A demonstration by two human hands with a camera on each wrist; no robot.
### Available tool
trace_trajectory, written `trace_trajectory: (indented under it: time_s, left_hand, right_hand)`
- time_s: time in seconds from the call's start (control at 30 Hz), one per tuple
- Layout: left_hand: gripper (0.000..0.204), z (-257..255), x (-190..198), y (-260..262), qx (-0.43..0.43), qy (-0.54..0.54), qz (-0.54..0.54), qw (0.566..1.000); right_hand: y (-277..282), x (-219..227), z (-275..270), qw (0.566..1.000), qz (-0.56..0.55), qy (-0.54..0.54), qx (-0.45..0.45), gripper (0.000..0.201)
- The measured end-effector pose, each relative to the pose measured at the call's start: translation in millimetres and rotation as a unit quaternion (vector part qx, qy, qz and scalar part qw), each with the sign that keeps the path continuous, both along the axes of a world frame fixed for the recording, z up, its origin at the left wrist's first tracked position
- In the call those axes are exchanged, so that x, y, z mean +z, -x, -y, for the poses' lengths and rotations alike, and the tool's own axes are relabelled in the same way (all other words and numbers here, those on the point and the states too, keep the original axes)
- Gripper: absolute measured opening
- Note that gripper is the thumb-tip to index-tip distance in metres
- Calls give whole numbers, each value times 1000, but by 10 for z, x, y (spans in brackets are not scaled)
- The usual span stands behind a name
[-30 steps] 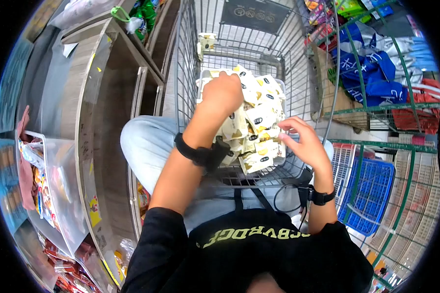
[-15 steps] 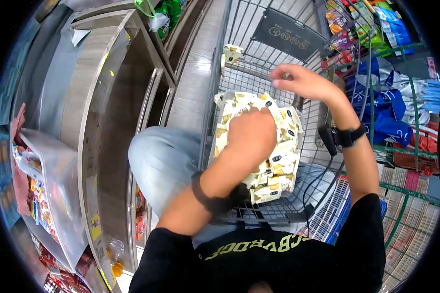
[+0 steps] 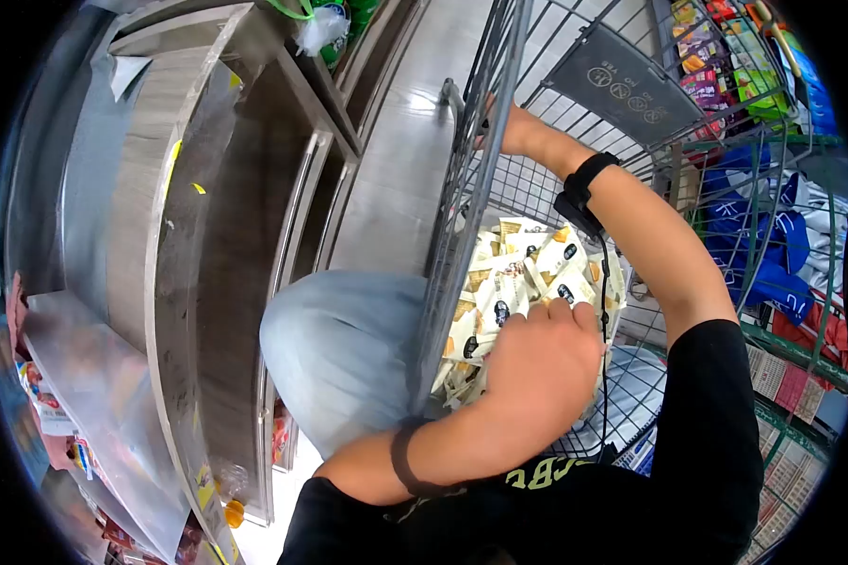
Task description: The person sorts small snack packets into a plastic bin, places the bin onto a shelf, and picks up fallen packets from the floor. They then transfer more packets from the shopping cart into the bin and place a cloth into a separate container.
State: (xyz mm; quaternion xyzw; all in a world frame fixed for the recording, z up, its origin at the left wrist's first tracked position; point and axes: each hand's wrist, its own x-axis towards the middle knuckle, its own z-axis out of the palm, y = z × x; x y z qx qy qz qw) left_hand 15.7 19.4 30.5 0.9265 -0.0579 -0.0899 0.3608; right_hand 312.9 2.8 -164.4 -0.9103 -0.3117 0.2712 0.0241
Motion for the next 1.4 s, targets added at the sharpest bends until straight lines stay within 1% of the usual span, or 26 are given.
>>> trace_trajectory:
  time_s: [0.1, 0.17, 0.2, 0.23, 0.3, 0.33, 0.37, 0.43, 0.47, 0.5, 0.53, 0.57, 0.6, 0.67, 0.8, 0.97, 1.0, 1.03, 1.1, 1.13, 1.17, 1.23, 1.27, 1.33, 1.37, 1.4]
  left_hand:
    - [30, -16, -1, -2, -5, 3, -3, 1000]
    - [30, -29, 9, 8, -12, 7, -4, 1000]
    - [30, -29, 5, 14, -9, 8, -6, 1000]
    - [30, -28, 2, 18, -10, 10, -6, 1000]
    - [30, -20, -2, 25, -9, 13, -5, 1000]
    - [30, -17, -6, 29, -6, 14, -4, 1000]
    - [30, -14, -9, 33, -4, 14, -3, 1000]
    - [30, -10, -20, 40, -3, 15, 2, 1000]
    - [31, -6, -22, 43, -4, 15, 7, 1000]
    - [31, -3, -25, 47, -5, 14, 7, 1000]
    - [31, 3, -27, 49, -4, 11, 12, 1000]
    - [31, 7, -25, 49, -4, 7, 17, 1000]
    - [31, 8, -22, 49, -6, 6, 17, 1000]
    - [32, 5, -26, 50, 5, 15, 21, 1000]
    - [32, 14, -34, 40, 6, 19, 23, 1000]
    - [32, -21, -9, 29, -4, 23, 9, 1000]
    - [32, -21, -13, 29, -4, 23, 9, 1000]
    - [32, -18, -16, 34, -8, 18, 7, 1000]
    - [32, -11, -21, 39, -10, 13, 4, 1000]
    - [32, -11, -23, 39, -10, 13, 3, 1000]
    - [32, -13, -24, 39, -9, 14, 3, 1000]
    - [32, -6, -25, 42, -9, 10, 2, 1000]
    - [32, 4, -24, 42, -12, 5, 1, 1000]
    - [32, 6, -28, 47, -11, 7, 7, 1000]
    - [32, 0, -27, 47, -9, 7, 10, 1000]
    - [32, -9, -16, 42, -13, 4, 11, 1000]
  right_hand:
    - [90, -26, -29, 998, 7, 57, -13, 97]
    - [114, -36, 93, 994, 94, 3, 54, 85]
    - [139, -54, 132, 987, 137, -26, 80, 71]
    - [151, -52, 189, 987, 137, -26, 83, 71]
    - [215, -20, 296, 952, 238, -42, 189, 63]
    - [248, 2, 309, 947, 245, -51, 201, 53]
    - [284, 29, 340, 947, 245, -51, 203, 53]
    - [313, 52, 419, 894, 204, -137, 375, 45]
    - [310, -45, 420, 921, 82, -102, 367, 34]
    - [338, -161, 460, 921, 83, -103, 367, 34]
    - [378, -261, 504, 945, -56, -95, 308, 32]
    - [388, -348, 549, 947, -193, -86, 241, 32]
    - [405, -367, 543, 948, -192, -88, 239, 32]
    - [442, -427, 503, 940, -274, -78, 186, 33]
    - [391, -507, 433, 941, -282, -35, 184, 32]
    - [330, -536, 477, 937, -276, -67, 205, 21]
    - [325, -495, 497, 935, -226, -111, 250, 18]
    - [289, -444, 514, 935, -227, -110, 250, 18]
    - [162, -235, 516, 955, -172, -163, 180, 19]
    - [108, 34, 458, 962, -218, -111, 120, 19]
    - [43, 207, 429, 962, -218, -110, 122, 19]
    - [-138, 400, 441, 932, -342, -93, -77, 19]
    - [-219, 389, 487, 932, -341, -94, -78, 19]
    - [-361, 282, 594, 918, -317, -174, -164, 30]
    - [-383, 171, 612, 917, -315, -178, -165, 30]
    - [-347, 101, 594, 904, -303, -175, -245, 32]
